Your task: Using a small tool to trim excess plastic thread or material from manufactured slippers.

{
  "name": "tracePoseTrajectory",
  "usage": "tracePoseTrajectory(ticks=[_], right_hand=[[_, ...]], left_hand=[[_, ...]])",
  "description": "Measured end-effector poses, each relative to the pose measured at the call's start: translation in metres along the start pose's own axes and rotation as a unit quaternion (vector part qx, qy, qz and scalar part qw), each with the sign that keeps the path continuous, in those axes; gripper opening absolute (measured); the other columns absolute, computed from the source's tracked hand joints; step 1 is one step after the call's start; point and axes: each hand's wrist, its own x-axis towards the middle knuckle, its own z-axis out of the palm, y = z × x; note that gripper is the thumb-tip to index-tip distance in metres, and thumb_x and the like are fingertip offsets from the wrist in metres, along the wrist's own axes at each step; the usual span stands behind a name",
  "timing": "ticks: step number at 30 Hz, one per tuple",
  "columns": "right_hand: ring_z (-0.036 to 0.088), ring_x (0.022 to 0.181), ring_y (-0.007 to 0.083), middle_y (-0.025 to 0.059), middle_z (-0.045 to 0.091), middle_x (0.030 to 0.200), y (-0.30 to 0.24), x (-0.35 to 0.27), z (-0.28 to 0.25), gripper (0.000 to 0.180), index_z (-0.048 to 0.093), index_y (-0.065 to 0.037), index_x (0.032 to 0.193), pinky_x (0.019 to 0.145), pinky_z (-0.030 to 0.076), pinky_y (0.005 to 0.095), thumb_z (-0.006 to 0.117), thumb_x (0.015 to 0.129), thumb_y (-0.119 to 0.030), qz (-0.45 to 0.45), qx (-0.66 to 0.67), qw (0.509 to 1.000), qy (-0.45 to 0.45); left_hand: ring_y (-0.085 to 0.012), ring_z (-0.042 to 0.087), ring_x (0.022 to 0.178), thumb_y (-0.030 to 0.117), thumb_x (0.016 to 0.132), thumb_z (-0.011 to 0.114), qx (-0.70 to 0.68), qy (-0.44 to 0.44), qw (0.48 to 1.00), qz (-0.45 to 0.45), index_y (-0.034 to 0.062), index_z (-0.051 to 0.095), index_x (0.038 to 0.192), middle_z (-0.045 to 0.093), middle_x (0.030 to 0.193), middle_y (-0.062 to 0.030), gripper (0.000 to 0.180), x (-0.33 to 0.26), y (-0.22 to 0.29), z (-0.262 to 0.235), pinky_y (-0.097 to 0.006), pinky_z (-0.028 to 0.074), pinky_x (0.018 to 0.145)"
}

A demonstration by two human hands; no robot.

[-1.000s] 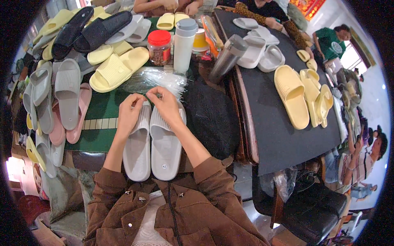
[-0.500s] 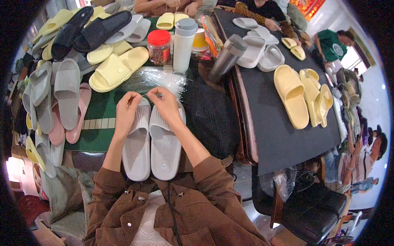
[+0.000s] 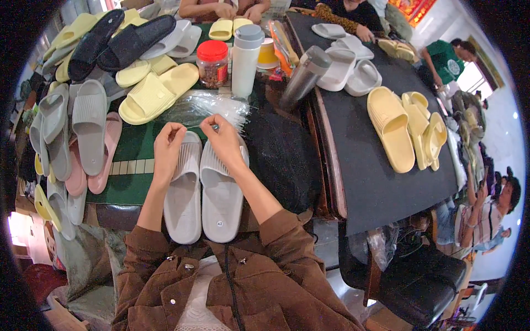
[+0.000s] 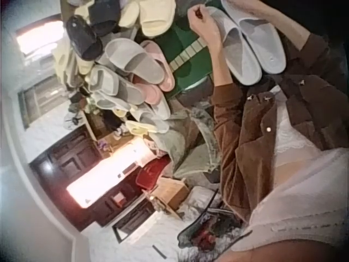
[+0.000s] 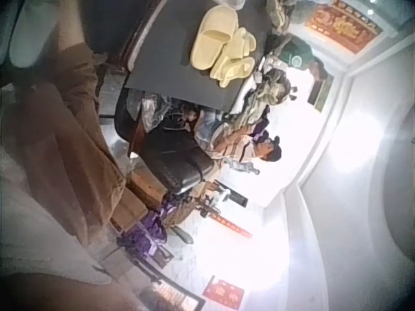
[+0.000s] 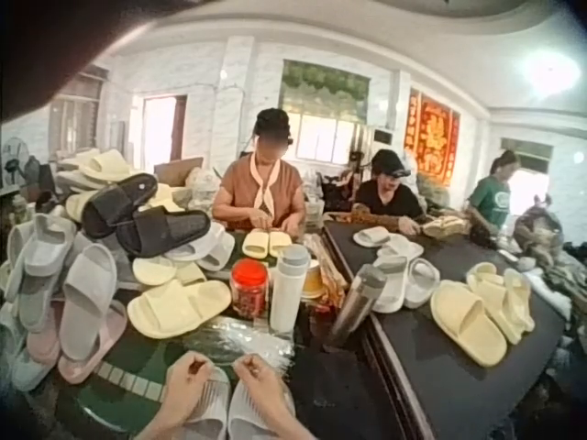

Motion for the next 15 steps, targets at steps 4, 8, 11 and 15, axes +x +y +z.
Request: tracePoseTrajectory(ticks=[4, 8, 11, 15], right_hand=[[0.053, 0.08, 0.0089, 0.0018, 0.062, 0.084, 0.0026, 0.0017, 0.0013, 0.021, 0.061, -0.001, 0.091, 0.076, 0.042, 0.0243, 0.06, 0.088, -0.022, 0.004, -0.011, 1.0, -0.024], [0.052, 0.077, 0.0082, 0.0004, 0.061, 0.082, 0.0018, 0.0007, 0.0011, 0.021, 0.062, -0.002, 0.089, 0.073, 0.041, 0.0236, 0.06, 0.089, -0.022, -0.006, -0.009, 1.0, -0.013], [0.048, 0.073, 0.0068, -0.0009, 0.06, 0.079, -0.0034, -0.0006, 0.0002, 0.022, 0.063, -0.002, 0.087, 0.069, 0.04, 0.0232, 0.059, 0.09, -0.024, 0.043, 0.003, 0.999, -0.03], [0.044, 0.068, 0.0057, -0.002, 0.059, 0.077, 0.0012, 0.0004, 0.0012, 0.024, 0.063, -0.002, 0.085, 0.065, 0.038, 0.0229, 0.059, 0.09, -0.025, 0.007, 0.007, 1.0, -0.014]], left_hand=[[-0.0093, 0.054, 0.071, 0.01, 0.088, 0.06, -0.015, -0.02, 1.0, -0.015, -0.0031, 0.061, 0.091, 0.06, 0.077, -0.0045, 0.013, 0.0006, -0.0003, 0.0007, -0.024, 0.044, 0.068], [-0.0099, 0.054, 0.071, 0.01, 0.089, 0.059, -0.005, -0.004, 1.0, 0.022, -0.0029, 0.061, 0.09, 0.06, 0.078, -0.0048, 0.013, 0.0004, -0.0012, 0.0008, -0.025, 0.045, 0.068], [-0.0106, 0.054, 0.072, 0.01, 0.089, 0.058, 0.012, -0.001, 1.0, 0.017, -0.0028, 0.06, 0.09, 0.06, 0.079, -0.0052, 0.012, 0.0007, -0.0032, -0.0006, -0.026, 0.045, 0.069], [-0.0111, 0.054, 0.073, 0.012, 0.091, 0.056, 0.002, -0.005, 1.0, 0.016, -0.0028, 0.058, 0.088, 0.059, 0.078, -0.0051, 0.015, 0.0, -0.0028, 0.0007, -0.026, 0.045, 0.07]])
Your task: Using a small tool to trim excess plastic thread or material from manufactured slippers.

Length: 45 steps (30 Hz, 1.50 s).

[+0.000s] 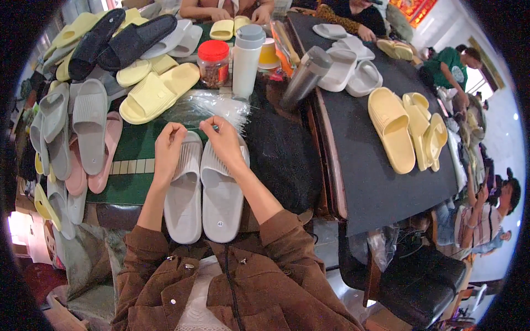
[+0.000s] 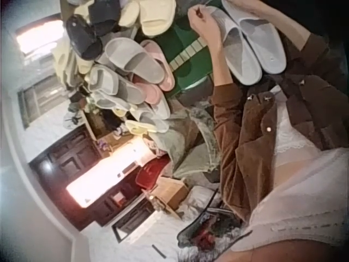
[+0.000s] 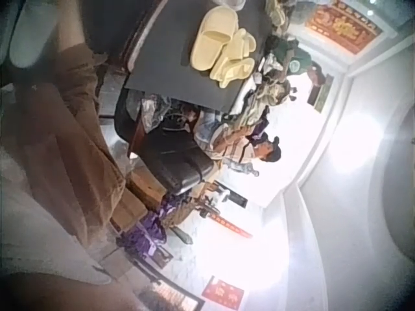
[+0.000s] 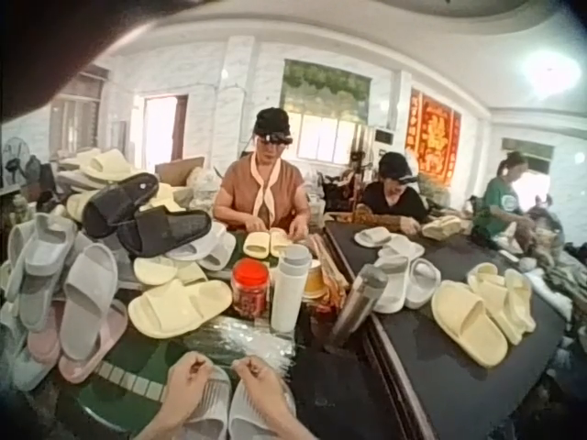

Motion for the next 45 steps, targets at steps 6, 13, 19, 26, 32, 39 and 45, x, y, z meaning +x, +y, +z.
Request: tracePoseTrajectory(ticks=[6, 13, 19, 26, 32, 39, 45], right_hand=[[0.043, 0.066, 0.0052, -0.002, 0.059, 0.076, 0.0, 0.0, -0.001, 0.024, 0.064, -0.002, 0.086, 0.062, 0.037, 0.0229, 0.058, 0.091, -0.025, 0.012, -0.029, 0.999, -0.003], [0.045, 0.071, 0.0065, 0.0, 0.062, 0.082, 0.013, 0.005, 0.002, 0.025, 0.061, -0.002, 0.089, 0.066, 0.039, 0.0234, 0.053, 0.095, -0.025, -0.028, -0.01, 1.0, 0.003], [0.044, 0.07, 0.0079, 0.0, 0.059, 0.08, 0.013, 0.005, 0.0, 0.024, 0.06, -0.003, 0.089, 0.068, 0.038, 0.0239, 0.05, 0.096, -0.023, -0.033, 0.01, 0.999, 0.015], [0.04, 0.065, 0.0063, -0.001, 0.057, 0.079, 0.015, 0.005, 0.0, 0.021, 0.056, -0.005, 0.088, 0.063, 0.037, 0.0232, 0.047, 0.097, -0.022, -0.05, 0.042, 0.998, 0.023], [0.037, 0.061, 0.0043, -0.0016, 0.057, 0.078, 0.023, 0.009, 0.0, 0.019, 0.055, -0.005, 0.087, 0.057, 0.035, 0.0208, 0.048, 0.097, -0.02, -0.023, 0.085, 0.996, 0.021], [0.037, 0.06, 0.0041, -0.0014, 0.057, 0.078, 0.023, 0.01, 0.004, 0.018, 0.055, -0.006, 0.09, 0.055, 0.034, 0.0201, 0.048, 0.098, -0.021, -0.011, 0.101, 0.995, 0.019], [0.037, 0.059, 0.0036, -0.0008, 0.056, 0.078, 0.026, 0.01, -0.002, 0.017, 0.054, -0.007, 0.09, 0.053, 0.032, 0.0196, 0.049, 0.098, -0.021, -0.021, 0.115, 0.993, 0.034]], left_hand=[[-0.0112, 0.053, 0.073, 0.013, 0.091, 0.056, -0.012, -0.009, 1.0, -0.024, -0.0022, 0.058, 0.088, 0.058, 0.078, -0.0049, 0.016, 0.0, 0.005, -0.003, -0.026, 0.044, 0.069], [-0.0151, 0.056, 0.078, 0.008, 0.091, 0.054, 0.04, 0.036, 0.995, 0.079, -0.002, 0.06, 0.093, 0.06, 0.088, -0.0084, 0.012, 0.0, 0.033, -0.018, -0.028, 0.045, 0.072], [-0.0235, 0.057, 0.078, 0.0, 0.085, 0.056, 0.105, -0.064, 0.983, 0.134, -0.0019, 0.059, 0.091, 0.058, 0.087, -0.012, 0.007, -0.041, 0.07, -0.027, -0.032, 0.046, 0.071], [-0.0307, 0.057, 0.081, 0.004, 0.079, 0.064, 0.202, -0.155, 0.954, 0.16, 0.0021, 0.058, 0.085, 0.057, 0.082, -0.011, 0.009, -0.078, 0.08, -0.03, -0.039, 0.046, 0.07], [-0.033, 0.053, 0.099, 0.009, 0.079, 0.066, 0.271, -0.216, 0.926, 0.149, 0.0083, 0.056, 0.11, 0.055, 0.108, -0.0135, 0.033, -0.102, 0.074, -0.033, -0.042, 0.044, 0.082], [-0.0412, 0.044, 0.114, 0.014, 0.078, 0.067, 0.352, -0.258, 0.886, 0.159, 0.0145, 0.044, 0.133, 0.041, 0.13, -0.0237, 0.059, -0.117, 0.052, -0.026, -0.05, 0.036, 0.095], [-0.0413, 0.041, 0.115, 0.018, 0.079, 0.067, 0.331, -0.24, 0.901, 0.145, 0.0084, 0.043, 0.134, 0.04, 0.125, -0.0238, 0.061, -0.111, 0.048, -0.012, -0.05, 0.034, 0.097]])
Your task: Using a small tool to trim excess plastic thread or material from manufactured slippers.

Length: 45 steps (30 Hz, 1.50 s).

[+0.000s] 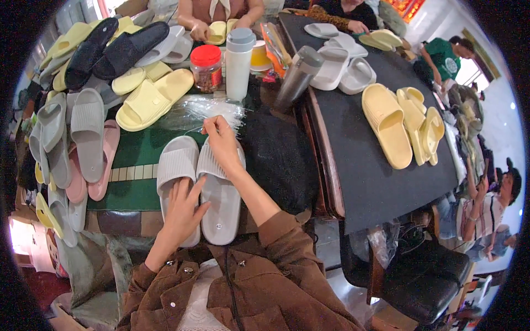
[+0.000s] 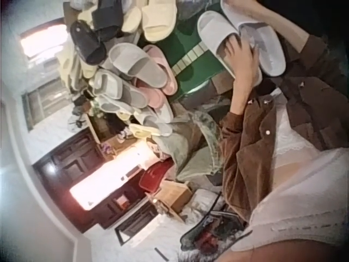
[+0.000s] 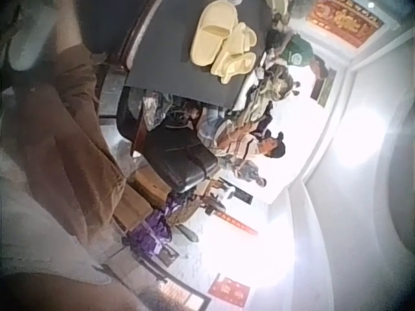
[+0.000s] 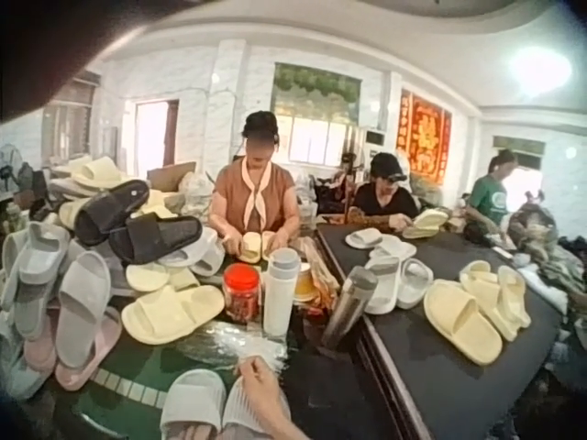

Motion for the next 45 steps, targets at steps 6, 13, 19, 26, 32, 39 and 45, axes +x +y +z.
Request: tracePoseTrajectory(ticks=[6, 13, 19, 26, 32, 39, 45], right_hand=[[0.035, 0.059, 0.0028, -0.0031, 0.052, 0.074, -0.013, -0.005, 0.004, 0.018, 0.053, -0.007, 0.088, 0.054, 0.03, 0.0188, 0.049, 0.098, -0.022, 0.013, 0.02, 1.0, -0.009], [0.035, 0.06, 0.0031, -0.0034, 0.051, 0.074, -0.012, -0.005, 0.004, 0.019, 0.052, -0.008, 0.088, 0.055, 0.031, 0.0192, 0.05, 0.098, -0.024, 0.001, 0.029, 1.0, 0.004], [0.04, 0.064, 0.0027, -0.0035, 0.051, 0.077, -0.013, -0.008, 0.007, 0.014, 0.054, -0.007, 0.098, 0.057, 0.032, 0.0193, 0.057, 0.093, -0.02, -0.046, 0.012, 0.998, 0.05], [0.043, 0.066, 0.0034, -0.0032, 0.053, 0.078, -0.009, -0.009, 0.003, 0.016, 0.055, -0.008, 0.103, 0.059, 0.034, 0.0197, 0.06, 0.089, -0.011, -0.026, -0.072, 0.996, 0.042], [0.05, 0.079, 0.0079, 0.0027, 0.057, 0.09, -0.002, -0.006, 0.002, 0.021, 0.054, -0.005, 0.106, 0.071, 0.041, 0.0215, 0.055, 0.086, -0.001, -0.031, -0.047, 0.998, 0.039], [0.057, 0.107, 0.0186, 0.0112, 0.057, 0.11, 0.002, -0.002, -0.002, 0.032, 0.053, 0.002, 0.105, 0.098, 0.042, 0.0284, 0.044, 0.078, 0.017, -0.062, 0.01, 0.998, 0.015], [0.058, 0.101, 0.0149, 0.0102, 0.06, 0.108, -0.008, -0.004, -0.001, 0.013, 0.06, 0.002, 0.1, 0.094, 0.042, 0.0254, 0.055, 0.088, 0.004, -0.031, 0.032, 0.999, 0.02]], left_hand=[[-0.0446, 0.037, 0.118, 0.017, 0.081, 0.066, -0.017, 0.002, 0.999, -0.049, 0.0034, 0.043, 0.131, 0.039, 0.126, -0.0251, 0.057, 0.007, -0.002, 0.013, -0.052, 0.031, 0.099], [-0.0456, 0.038, 0.117, 0.019, 0.081, 0.065, -0.019, 0.033, 0.998, -0.048, 0.0041, 0.047, 0.129, 0.04, 0.123, -0.0267, 0.053, 0.005, -0.007, 0.027, -0.053, 0.031, 0.099], [-0.0454, 0.039, 0.116, 0.02, 0.082, 0.065, -0.021, 0.03, 0.998, -0.057, 0.0058, 0.05, 0.127, 0.042, 0.12, -0.0263, 0.05, 0.005, -0.007, 0.026, -0.053, 0.031, 0.099], [-0.0445, 0.04, 0.115, 0.021, 0.082, 0.064, -0.014, 0.036, 0.998, -0.048, 0.006, 0.051, 0.127, 0.043, 0.118, -0.026, 0.049, 0.005, -0.007, 0.027, -0.052, 0.029, 0.101], [-0.0444, 0.04, 0.114, 0.02, 0.081, 0.065, 0.002, 0.054, 0.998, -0.039, 0.0055, 0.051, 0.127, 0.044, 0.116, -0.0254, 0.05, 0.004, -0.008, 0.03, -0.053, 0.029, 0.101], [-0.0442, 0.042, 0.112, 0.02, 0.081, 0.065, -0.024, 0.037, 0.998, -0.049, 0.0082, 0.049, 0.129, 0.043, 0.117, -0.0244, 0.052, 0.006, -0.008, 0.029, -0.053, 0.031, 0.099], [-0.0439, 0.041, 0.112, 0.021, 0.08, 0.065, -0.018, 0.063, 0.997, -0.042, 0.0092, 0.049, 0.128, 0.043, 0.117, -0.0237, 0.051, 0.006, -0.009, 0.028, -0.052, 0.033, 0.096]])
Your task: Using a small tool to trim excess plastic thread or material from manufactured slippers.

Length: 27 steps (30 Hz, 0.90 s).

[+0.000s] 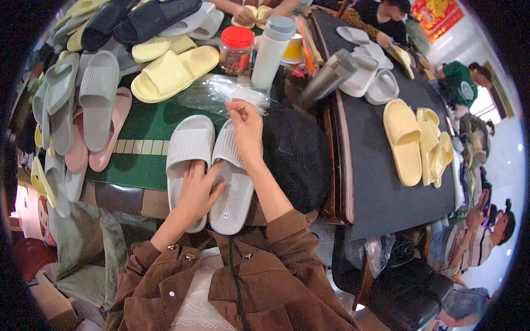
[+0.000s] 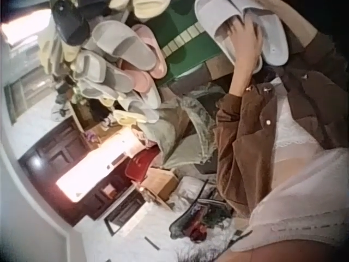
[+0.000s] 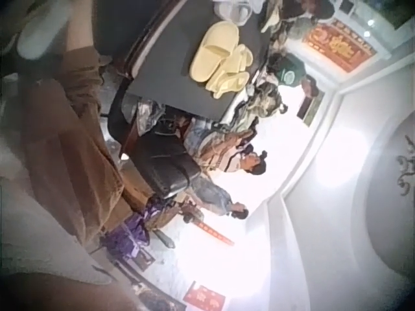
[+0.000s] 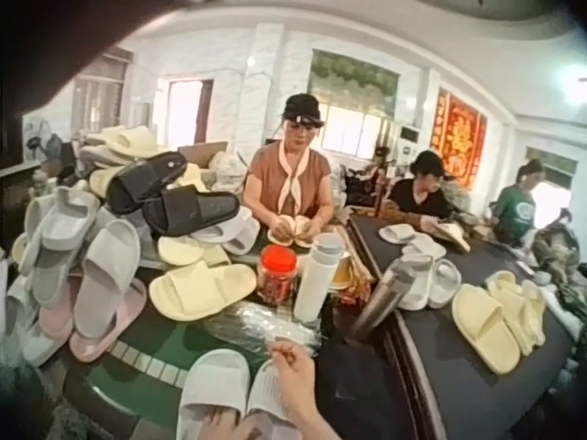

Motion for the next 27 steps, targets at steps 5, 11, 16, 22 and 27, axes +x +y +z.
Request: tracePoseTrajectory(ticks=[5, 11, 16, 22, 27], right_hand=[[0.06, 0.089, 0.0119, 0.0088, 0.066, 0.098, -0.004, -0.001, 0.006, 0.019, 0.062, 0.003, 0.104, 0.082, 0.048, 0.0249, 0.051, 0.095, -0.01, 0.029, 0.041, 0.999, -0.007], [0.061, 0.086, 0.0135, 0.0076, 0.064, 0.096, -0.01, -0.003, 0.006, 0.03, 0.059, 0.001, 0.113, 0.081, 0.05, 0.026, 0.044, 0.1, -0.022, 0.056, 0.061, 0.996, -0.015], [0.062, 0.092, 0.0171, 0.0091, 0.063, 0.097, -0.019, -0.001, 0.002, 0.032, 0.055, 0.0, 0.12, 0.086, 0.05, 0.0299, 0.045, 0.1, -0.023, 0.076, 0.075, 0.994, -0.028], [0.06, 0.1, 0.0187, 0.0122, 0.062, 0.105, -0.02, -0.003, 0.0, 0.031, 0.052, 0.002, 0.125, 0.092, 0.048, 0.0301, 0.041, 0.1, -0.013, 0.075, 0.077, 0.993, -0.056], [0.061, 0.101, 0.0199, 0.0144, 0.062, 0.107, -0.035, -0.016, -0.006, 0.03, 0.052, 0.004, 0.123, 0.094, 0.048, 0.0316, 0.04, 0.099, -0.011, 0.114, 0.029, 0.986, -0.118]], left_hand=[[-0.0436, 0.04, 0.113, 0.02, 0.081, 0.065, 0.0, 0.004, 1.0, 0.004, 0.0088, 0.05, 0.127, 0.042, 0.118, -0.0234, 0.05, -0.003, 0.0, -0.002, -0.052, 0.033, 0.096], [-0.0438, 0.04, 0.113, 0.02, 0.081, 0.064, -0.018, 0.0, 1.0, 0.002, 0.0088, 0.05, 0.127, 0.042, 0.119, -0.0236, 0.049, -0.002, 0.0, -0.003, -0.052, 0.033, 0.096], [-0.0437, 0.04, 0.113, 0.019, 0.08, 0.065, -0.021, -0.004, 1.0, -0.001, 0.0096, 0.05, 0.127, 0.042, 0.118, -0.0237, 0.05, -0.001, 0.001, -0.003, -0.051, 0.033, 0.096], [-0.0449, 0.041, 0.114, 0.022, 0.082, 0.063, -0.006, -0.016, 1.0, -0.001, 0.01, 0.048, 0.13, 0.042, 0.12, -0.024, 0.052, -0.004, -0.002, 0.0, -0.051, 0.032, 0.098], [-0.0437, 0.042, 0.114, 0.023, 0.083, 0.062, 0.021, -0.017, 1.0, -0.003, 0.0089, 0.048, 0.131, 0.043, 0.119, -0.0244, 0.052, -0.004, -0.002, -0.002, -0.052, 0.031, 0.1]])
